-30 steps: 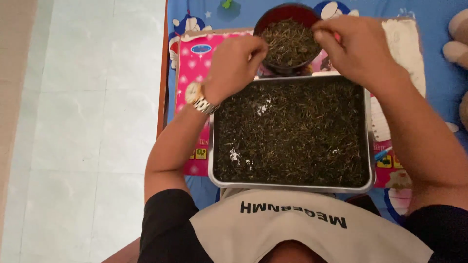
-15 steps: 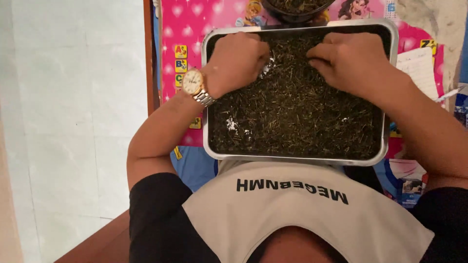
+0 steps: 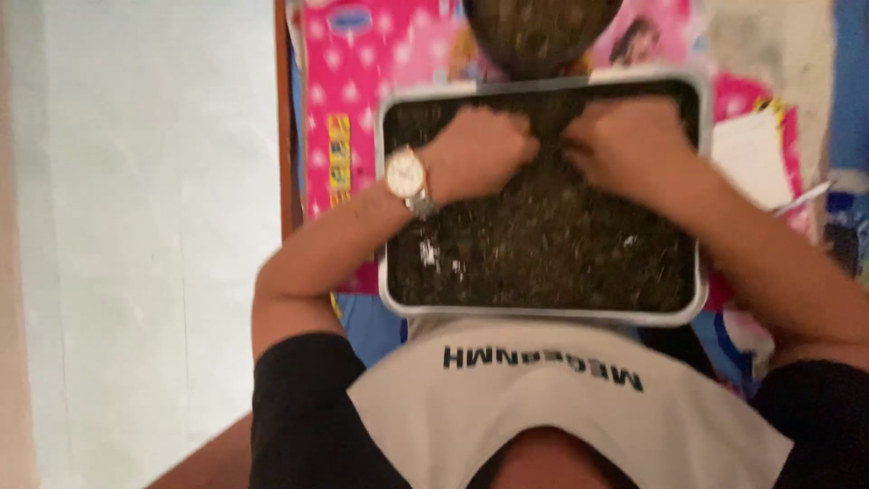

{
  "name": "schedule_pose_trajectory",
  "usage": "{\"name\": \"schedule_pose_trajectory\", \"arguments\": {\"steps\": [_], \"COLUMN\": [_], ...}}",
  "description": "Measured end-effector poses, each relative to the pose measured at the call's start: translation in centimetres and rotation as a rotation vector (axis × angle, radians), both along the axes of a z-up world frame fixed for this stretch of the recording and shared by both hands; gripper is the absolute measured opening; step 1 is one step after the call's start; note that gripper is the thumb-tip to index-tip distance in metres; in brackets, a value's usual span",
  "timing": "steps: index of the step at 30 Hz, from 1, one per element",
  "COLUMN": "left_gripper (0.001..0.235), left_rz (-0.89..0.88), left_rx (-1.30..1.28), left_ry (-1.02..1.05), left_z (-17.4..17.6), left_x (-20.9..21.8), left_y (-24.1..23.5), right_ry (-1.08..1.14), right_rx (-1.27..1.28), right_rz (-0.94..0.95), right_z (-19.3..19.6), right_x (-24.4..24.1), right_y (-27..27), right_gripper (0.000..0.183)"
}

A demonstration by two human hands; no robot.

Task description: Sorting dried tea leaves by hand to remove stems and impurities into a separate bowl.

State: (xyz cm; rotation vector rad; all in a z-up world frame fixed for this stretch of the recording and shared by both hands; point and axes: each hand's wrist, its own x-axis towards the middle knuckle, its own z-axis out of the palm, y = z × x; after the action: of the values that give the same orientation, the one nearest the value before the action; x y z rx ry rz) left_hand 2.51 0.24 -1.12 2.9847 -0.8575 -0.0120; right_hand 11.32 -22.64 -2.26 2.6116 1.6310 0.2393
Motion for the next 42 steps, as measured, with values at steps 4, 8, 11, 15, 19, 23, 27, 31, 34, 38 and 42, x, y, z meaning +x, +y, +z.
{"name": "schedule_pose_trajectory", "arguments": {"steps": [4,8,11,15,19,23,27,31,34,38,42], "left_gripper": [0.012,0.014,0.014,0.015,0.016,0.013,0.013,0.013,0.008,0.014,0.023], "left_rz": [0.109,0.182,0.181,0.225,0.222,0.218,0.23,0.27,0.296,0.364,0.382], "left_rx": [-0.037,-0.074,-0.071,-0.108,-0.128,-0.236,-0.253,-0.333,-0.376,-0.411,-0.38], "left_ry": [0.093,0.135,0.178,0.184,0.171,0.122,0.074,-0.005,-0.087,-0.165,-0.174], "left_z": [-0.6,-2.5,1.3,2.4,3.9,5.7,5.1,5.6,6.6,6.8,7.3], "left_x": [0.0,0.2,-0.6,-0.8,-1.8,-2.6,-1.9,-0.2,2.2,5.4,4.2], "left_y": [-0.2,-0.2,-0.9,-0.5,-0.9,-1.0,-0.6,0.0,0.7,1.7,1.4], "right_ry": [0.075,0.082,0.079,0.137,0.209,0.417,0.409,0.382,0.361,0.346,0.259], "right_rx": [0.136,0.166,0.152,0.148,0.258,0.318,0.294,0.325,0.375,0.452,0.524], "right_rz": [-0.008,0.018,0.067,0.079,0.09,0.071,0.101,0.155,0.157,0.164,0.113], "right_z": [-1.8,-1.1,-0.6,1.3,1.4,2.1,1.2,1.2,1.6,2.4,2.0], "right_x": [-0.3,-0.6,-0.9,-1.6,-1.5,-1.5,-1.5,-1.7,-1.7,-1.8,-0.9], "right_y": [0.4,1.0,1.0,0.9,0.8,0.9,1.0,1.0,1.1,1.2,1.0], "right_gripper": [0.014,0.007,0.007,0.007,0.005,0.009,0.006,0.005,0.005,0.006,0.007]}}
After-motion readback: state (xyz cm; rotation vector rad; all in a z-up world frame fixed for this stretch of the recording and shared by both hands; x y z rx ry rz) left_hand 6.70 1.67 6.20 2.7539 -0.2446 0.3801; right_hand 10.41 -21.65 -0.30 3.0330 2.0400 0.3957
